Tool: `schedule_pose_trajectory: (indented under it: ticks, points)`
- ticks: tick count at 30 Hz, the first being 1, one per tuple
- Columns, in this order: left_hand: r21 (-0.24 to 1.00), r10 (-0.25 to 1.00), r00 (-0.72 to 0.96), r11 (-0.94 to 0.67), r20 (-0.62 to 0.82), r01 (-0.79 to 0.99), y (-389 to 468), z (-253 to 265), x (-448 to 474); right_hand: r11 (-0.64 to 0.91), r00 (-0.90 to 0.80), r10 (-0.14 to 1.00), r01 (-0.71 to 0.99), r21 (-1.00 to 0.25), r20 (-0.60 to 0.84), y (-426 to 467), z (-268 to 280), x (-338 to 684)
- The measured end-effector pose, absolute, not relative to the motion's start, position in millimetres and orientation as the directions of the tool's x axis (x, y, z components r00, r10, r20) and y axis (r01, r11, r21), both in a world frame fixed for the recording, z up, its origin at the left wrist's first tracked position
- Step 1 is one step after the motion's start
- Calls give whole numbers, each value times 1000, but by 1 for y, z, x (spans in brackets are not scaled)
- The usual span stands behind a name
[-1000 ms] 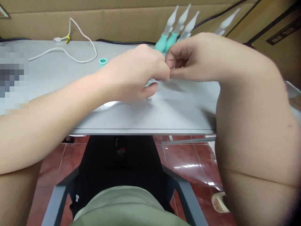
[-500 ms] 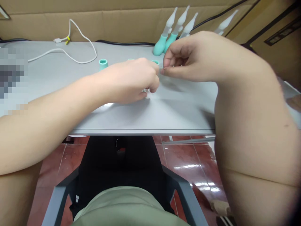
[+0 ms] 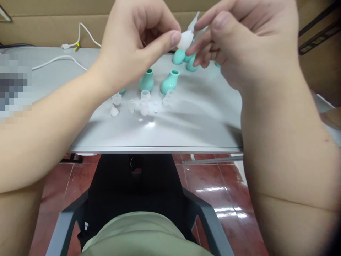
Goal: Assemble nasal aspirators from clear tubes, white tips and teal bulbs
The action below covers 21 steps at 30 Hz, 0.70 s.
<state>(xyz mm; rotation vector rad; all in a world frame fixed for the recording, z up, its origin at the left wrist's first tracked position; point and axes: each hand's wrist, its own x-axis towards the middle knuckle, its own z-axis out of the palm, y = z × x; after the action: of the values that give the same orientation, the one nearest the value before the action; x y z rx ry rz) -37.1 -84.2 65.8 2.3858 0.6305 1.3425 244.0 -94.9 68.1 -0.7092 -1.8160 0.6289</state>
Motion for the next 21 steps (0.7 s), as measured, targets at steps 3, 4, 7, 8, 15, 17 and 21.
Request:
schedule_pose_trajectory:
  ticks: [3,4,7,8,15,17,21]
  points:
    - [543,566,426,-819,706,187,-78,57,-33,707,-304,696,128,-696,651,-91,60,238]
    - [555,576,434,-810,693,188,-78,56,-31,710,-315,691,127,-693,651,-89,58,238]
    - [591,594,466,-788,656,173,-79,54,-28,718,-396,672,143,-681,626,-81,51,240]
    - [605,602,456,-780,656,160,-80,54,-27,727,-426,658,146,-671,621,-78,49,242]
    - [716,674,369,-697,640,33,-87,58,-25,790,-429,597,168,-589,678,-75,45,240]
    - [760,710,384,-649,590,31,-90,60,-25,825,-394,559,177,-537,729,-75,47,238]
    - [834,713,510,-551,480,-15,-92,60,-27,875,-360,483,215,-433,798,-76,49,241]
